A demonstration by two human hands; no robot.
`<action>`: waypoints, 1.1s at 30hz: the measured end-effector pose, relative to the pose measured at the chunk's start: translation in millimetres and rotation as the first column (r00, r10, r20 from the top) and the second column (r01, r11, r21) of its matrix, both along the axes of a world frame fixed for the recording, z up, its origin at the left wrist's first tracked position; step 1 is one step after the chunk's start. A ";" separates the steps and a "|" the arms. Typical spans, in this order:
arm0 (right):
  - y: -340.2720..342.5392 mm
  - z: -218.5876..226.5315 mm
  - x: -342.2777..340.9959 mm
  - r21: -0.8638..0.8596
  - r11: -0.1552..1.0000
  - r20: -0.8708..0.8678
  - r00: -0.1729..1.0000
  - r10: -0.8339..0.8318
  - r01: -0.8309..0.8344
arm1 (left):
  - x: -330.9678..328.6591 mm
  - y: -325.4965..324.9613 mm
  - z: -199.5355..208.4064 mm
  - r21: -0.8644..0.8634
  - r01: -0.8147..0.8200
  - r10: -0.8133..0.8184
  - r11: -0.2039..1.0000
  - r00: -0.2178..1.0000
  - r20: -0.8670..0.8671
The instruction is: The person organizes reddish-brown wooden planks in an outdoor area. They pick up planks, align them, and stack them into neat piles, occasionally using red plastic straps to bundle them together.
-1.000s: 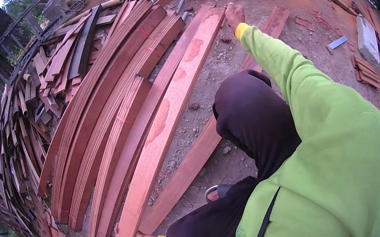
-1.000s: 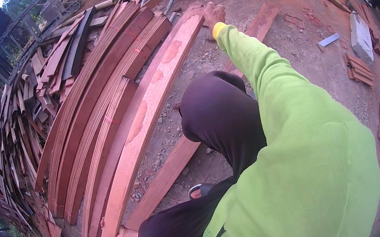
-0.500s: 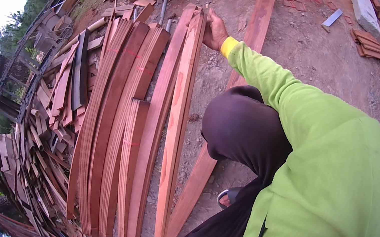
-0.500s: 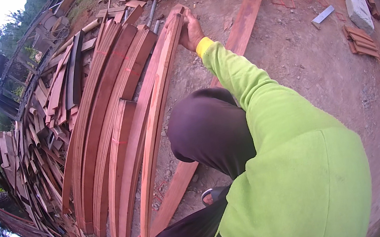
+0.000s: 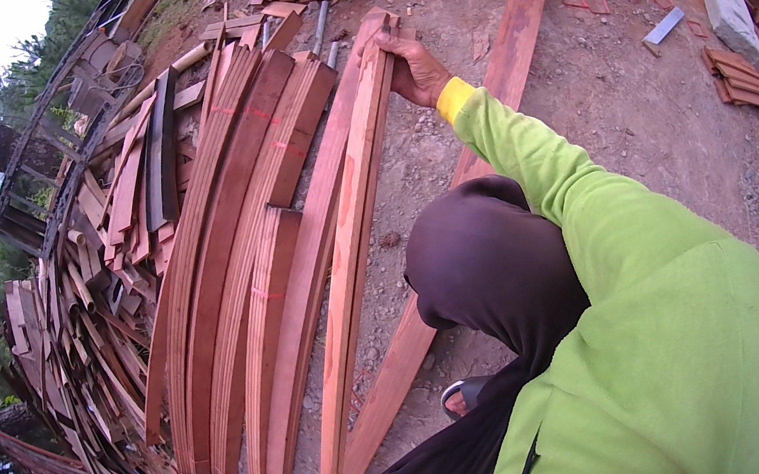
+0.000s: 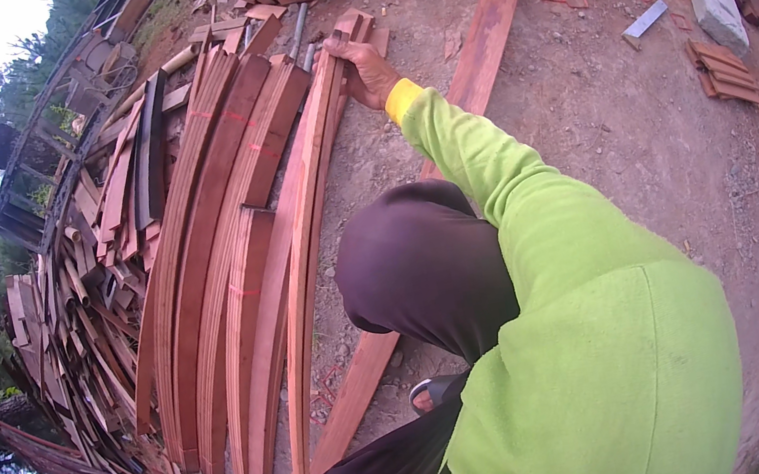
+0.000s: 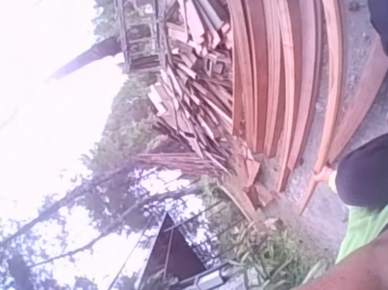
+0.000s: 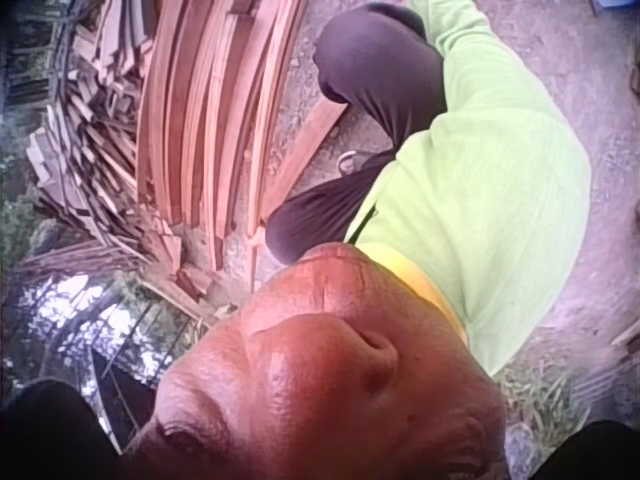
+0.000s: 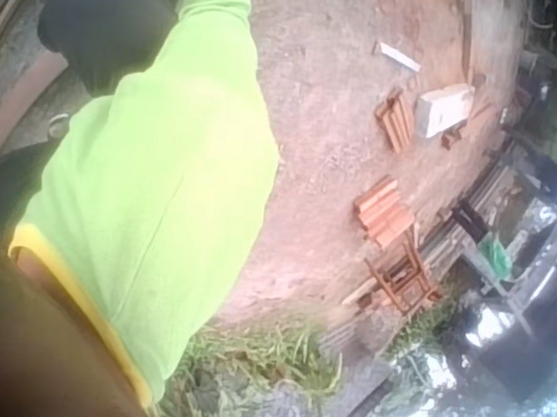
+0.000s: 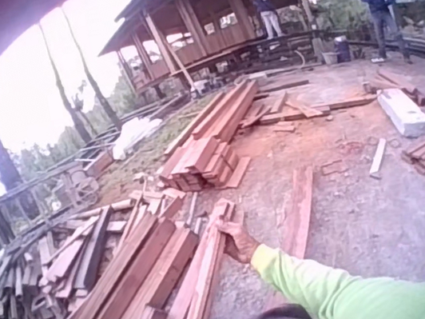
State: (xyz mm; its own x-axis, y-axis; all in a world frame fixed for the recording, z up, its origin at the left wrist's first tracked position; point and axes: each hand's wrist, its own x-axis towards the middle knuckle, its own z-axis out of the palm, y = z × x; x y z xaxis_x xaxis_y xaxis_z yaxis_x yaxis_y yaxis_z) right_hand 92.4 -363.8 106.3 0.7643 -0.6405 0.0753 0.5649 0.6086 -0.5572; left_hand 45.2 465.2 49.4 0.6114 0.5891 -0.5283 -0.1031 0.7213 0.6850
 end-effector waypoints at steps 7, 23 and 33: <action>-12.4 -19.2 -3.9 0.148 0.988 -0.045 0.998 -0.045 0.052 | -13.4 -26.7 -14.9 0.104 0.070 -0.085 0.992 0.985 0.151; -150.4 -101.1 -98.2 -0.189 0.937 -0.676 0.653 -0.341 0.294 | -44.2 -184.7 -85.8 -0.366 0.293 -0.053 0.883 0.838 0.543; -179.3 -132.8 -120.0 -0.477 0.879 -0.835 0.308 -0.456 0.006 | -61.9 -249.7 -85.5 -0.263 0.148 -0.052 0.953 0.938 0.341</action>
State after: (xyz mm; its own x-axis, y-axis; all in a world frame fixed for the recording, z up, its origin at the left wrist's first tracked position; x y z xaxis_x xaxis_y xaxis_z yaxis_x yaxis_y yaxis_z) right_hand -27.6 -543.1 -26.4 0.3035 -0.9003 -0.3120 -0.3521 0.1983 -0.9147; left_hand -16.7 215.5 -36.1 0.8259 0.3729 -0.4228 -0.2034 0.8966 0.3935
